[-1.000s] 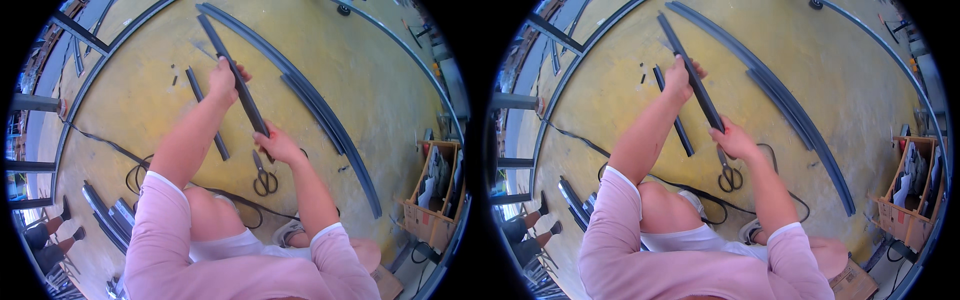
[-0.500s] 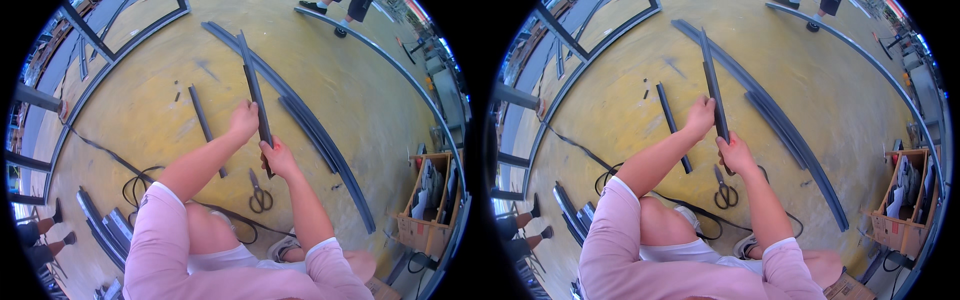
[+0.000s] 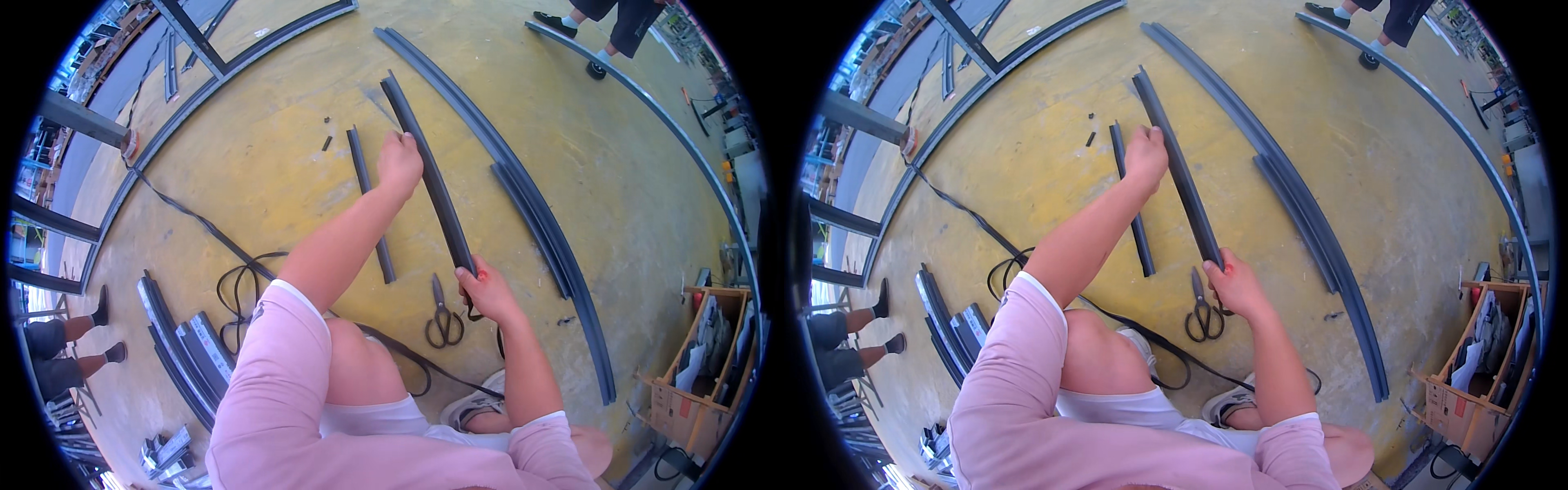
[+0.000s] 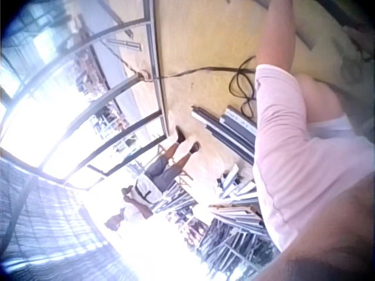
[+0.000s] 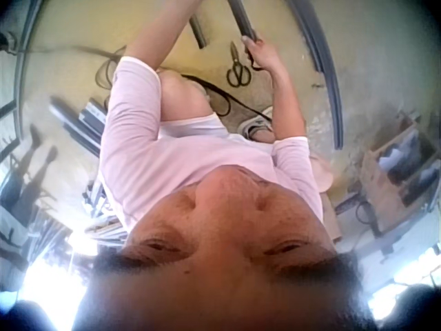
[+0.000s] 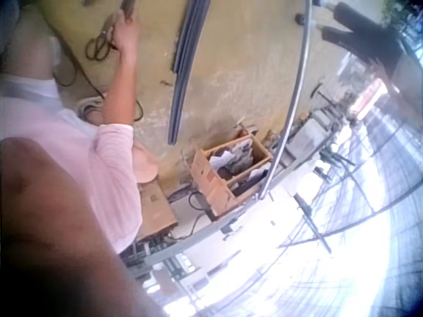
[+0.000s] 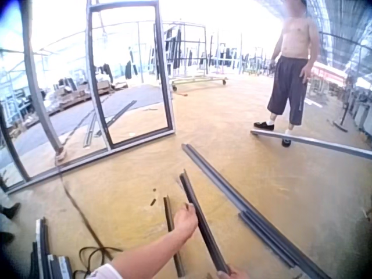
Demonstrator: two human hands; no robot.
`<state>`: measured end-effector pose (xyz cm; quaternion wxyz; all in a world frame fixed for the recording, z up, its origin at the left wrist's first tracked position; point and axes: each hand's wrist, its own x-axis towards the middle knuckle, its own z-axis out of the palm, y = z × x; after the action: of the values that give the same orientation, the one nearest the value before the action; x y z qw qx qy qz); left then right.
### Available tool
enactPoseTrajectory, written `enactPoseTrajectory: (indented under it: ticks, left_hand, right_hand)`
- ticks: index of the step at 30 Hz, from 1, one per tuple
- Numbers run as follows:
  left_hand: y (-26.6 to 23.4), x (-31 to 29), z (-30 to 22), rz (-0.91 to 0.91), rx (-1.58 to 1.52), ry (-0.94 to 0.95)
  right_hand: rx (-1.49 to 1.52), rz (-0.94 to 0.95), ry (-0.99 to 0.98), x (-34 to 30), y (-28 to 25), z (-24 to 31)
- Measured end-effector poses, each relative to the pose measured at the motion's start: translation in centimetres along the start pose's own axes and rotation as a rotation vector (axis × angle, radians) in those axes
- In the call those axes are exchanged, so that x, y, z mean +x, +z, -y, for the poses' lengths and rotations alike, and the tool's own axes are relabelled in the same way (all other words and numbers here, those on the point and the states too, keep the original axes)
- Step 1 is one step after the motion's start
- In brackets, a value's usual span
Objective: The person inserts black rubber strips into the channels of metal frame components, pressing them into place by hand and cutting them to size using scissors.
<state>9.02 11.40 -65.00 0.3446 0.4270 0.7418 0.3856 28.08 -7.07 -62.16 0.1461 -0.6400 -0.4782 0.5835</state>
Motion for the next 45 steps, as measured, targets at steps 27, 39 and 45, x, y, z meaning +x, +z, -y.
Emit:
enactPoseTrajectory:
  ticks: [27,39,45]
  left_hand:
    - [2.3,-0.4,5.4,0.328,-0.717,-0.375]
    - [2.1,1.8,8.8,0.269,-0.897,-0.416]
    - [2.0,1.9,9.0,0.22,-0.929,-0.355]
  right_hand:
    - [-0.669,-0.146,-0.006,0.9,4.7,-10.6]
    - [0.272,-0.219,0.043,3.7,8.1,-20.5]
    - [0.637,-0.236,0.146,2.8,5.1,-9.9]
